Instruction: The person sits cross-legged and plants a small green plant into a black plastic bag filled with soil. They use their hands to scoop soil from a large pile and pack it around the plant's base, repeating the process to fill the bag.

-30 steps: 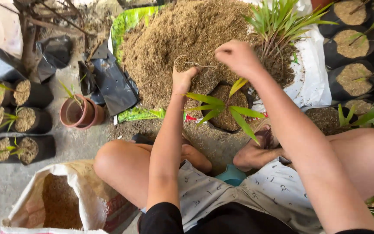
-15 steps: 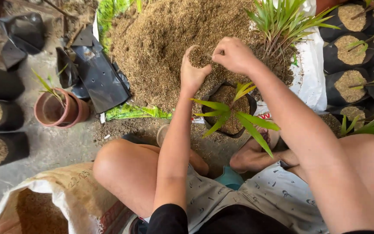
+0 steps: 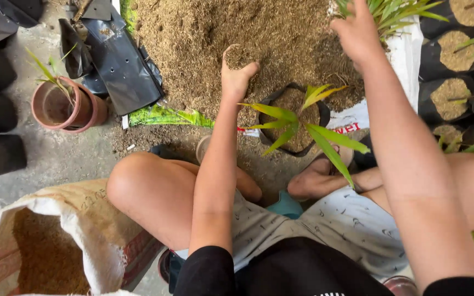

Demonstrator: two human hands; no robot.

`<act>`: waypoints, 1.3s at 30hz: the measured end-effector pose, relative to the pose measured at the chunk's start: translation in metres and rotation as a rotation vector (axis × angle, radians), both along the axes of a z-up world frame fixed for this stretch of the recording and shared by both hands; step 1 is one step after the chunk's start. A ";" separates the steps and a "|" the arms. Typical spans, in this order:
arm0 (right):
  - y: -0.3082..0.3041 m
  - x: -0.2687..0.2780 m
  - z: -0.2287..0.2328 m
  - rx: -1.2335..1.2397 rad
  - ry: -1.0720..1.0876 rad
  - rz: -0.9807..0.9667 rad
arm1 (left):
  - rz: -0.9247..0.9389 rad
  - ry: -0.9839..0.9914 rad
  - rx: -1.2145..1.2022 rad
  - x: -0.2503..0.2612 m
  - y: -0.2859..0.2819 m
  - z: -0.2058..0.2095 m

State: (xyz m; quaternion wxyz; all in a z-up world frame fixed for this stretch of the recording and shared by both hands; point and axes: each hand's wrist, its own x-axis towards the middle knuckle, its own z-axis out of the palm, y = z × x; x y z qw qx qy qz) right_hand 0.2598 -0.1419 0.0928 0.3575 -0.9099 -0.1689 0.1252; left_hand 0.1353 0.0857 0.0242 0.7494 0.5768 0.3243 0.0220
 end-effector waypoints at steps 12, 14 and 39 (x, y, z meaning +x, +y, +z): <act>-0.108 -0.096 -0.143 0.277 0.419 -0.546 | 0.411 0.121 -0.770 -0.095 -0.077 -0.046; -0.105 -0.104 -0.120 0.243 0.408 -0.502 | 0.324 -0.029 -0.658 -0.106 -0.095 -0.065; -0.070 -0.145 -0.081 0.235 0.737 -0.126 | 0.509 0.162 -0.475 -0.073 -0.160 -0.088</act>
